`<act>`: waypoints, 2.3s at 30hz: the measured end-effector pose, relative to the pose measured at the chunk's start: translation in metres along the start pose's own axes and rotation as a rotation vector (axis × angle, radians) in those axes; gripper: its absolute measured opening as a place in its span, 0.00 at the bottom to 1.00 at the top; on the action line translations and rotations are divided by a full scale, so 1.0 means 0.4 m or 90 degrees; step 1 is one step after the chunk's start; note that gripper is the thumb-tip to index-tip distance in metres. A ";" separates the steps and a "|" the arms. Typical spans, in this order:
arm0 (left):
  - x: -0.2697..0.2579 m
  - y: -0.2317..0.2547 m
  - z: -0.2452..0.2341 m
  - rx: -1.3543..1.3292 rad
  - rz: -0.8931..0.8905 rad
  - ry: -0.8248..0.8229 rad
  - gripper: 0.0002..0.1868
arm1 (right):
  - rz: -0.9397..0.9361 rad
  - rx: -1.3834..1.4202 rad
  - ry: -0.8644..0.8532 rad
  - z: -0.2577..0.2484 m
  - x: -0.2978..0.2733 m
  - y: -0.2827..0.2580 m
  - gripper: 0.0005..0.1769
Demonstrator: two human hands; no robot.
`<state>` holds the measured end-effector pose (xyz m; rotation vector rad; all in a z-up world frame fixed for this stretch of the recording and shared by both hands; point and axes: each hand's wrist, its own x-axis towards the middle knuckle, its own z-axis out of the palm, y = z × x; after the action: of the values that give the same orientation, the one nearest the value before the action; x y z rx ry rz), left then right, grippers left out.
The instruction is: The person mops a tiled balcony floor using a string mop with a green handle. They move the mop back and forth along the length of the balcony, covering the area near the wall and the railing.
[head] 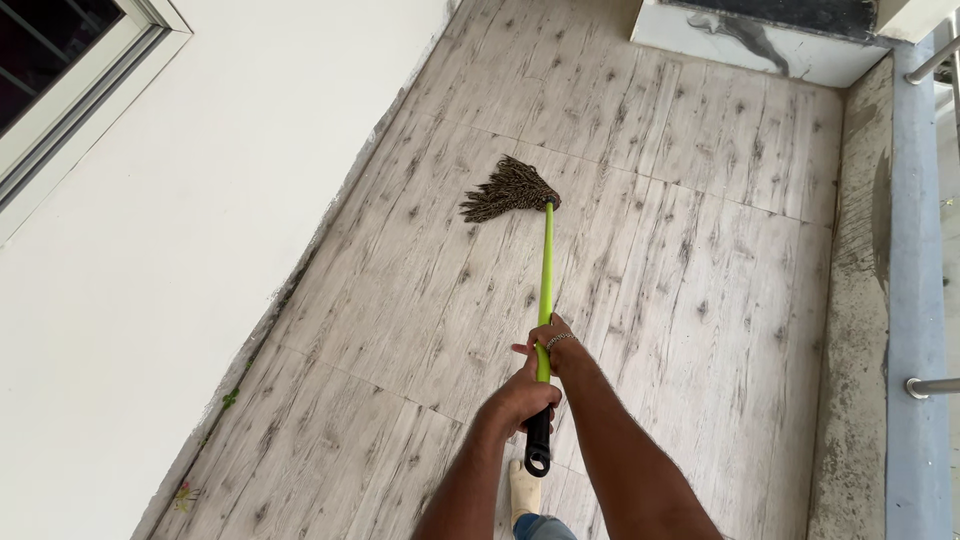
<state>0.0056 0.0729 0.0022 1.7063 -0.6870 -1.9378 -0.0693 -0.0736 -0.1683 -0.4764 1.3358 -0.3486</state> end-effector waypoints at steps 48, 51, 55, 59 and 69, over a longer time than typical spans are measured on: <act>0.043 0.210 0.000 -0.258 -0.117 -0.142 0.27 | -0.473 -0.883 0.489 -0.207 -0.181 -0.144 0.19; 0.050 0.112 0.080 -0.250 -0.091 -0.127 0.18 | -0.414 -0.774 0.450 -0.225 -0.174 -0.051 0.20; 0.034 -0.015 0.170 -0.274 -0.059 -0.075 0.12 | -0.498 -0.696 0.438 -0.298 -0.152 0.061 0.22; 0.049 -0.002 0.211 -0.242 -0.052 -0.035 0.10 | -0.448 -0.653 0.418 -0.346 -0.103 0.040 0.21; 0.375 0.321 0.122 -0.350 0.002 -0.011 0.21 | -0.369 -0.834 0.355 -0.363 0.148 -0.423 0.21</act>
<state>-0.0587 -0.1184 -0.0242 1.3413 -0.1318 -1.9084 -0.1946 -0.2667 -0.1536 -1.9939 1.8447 -0.0101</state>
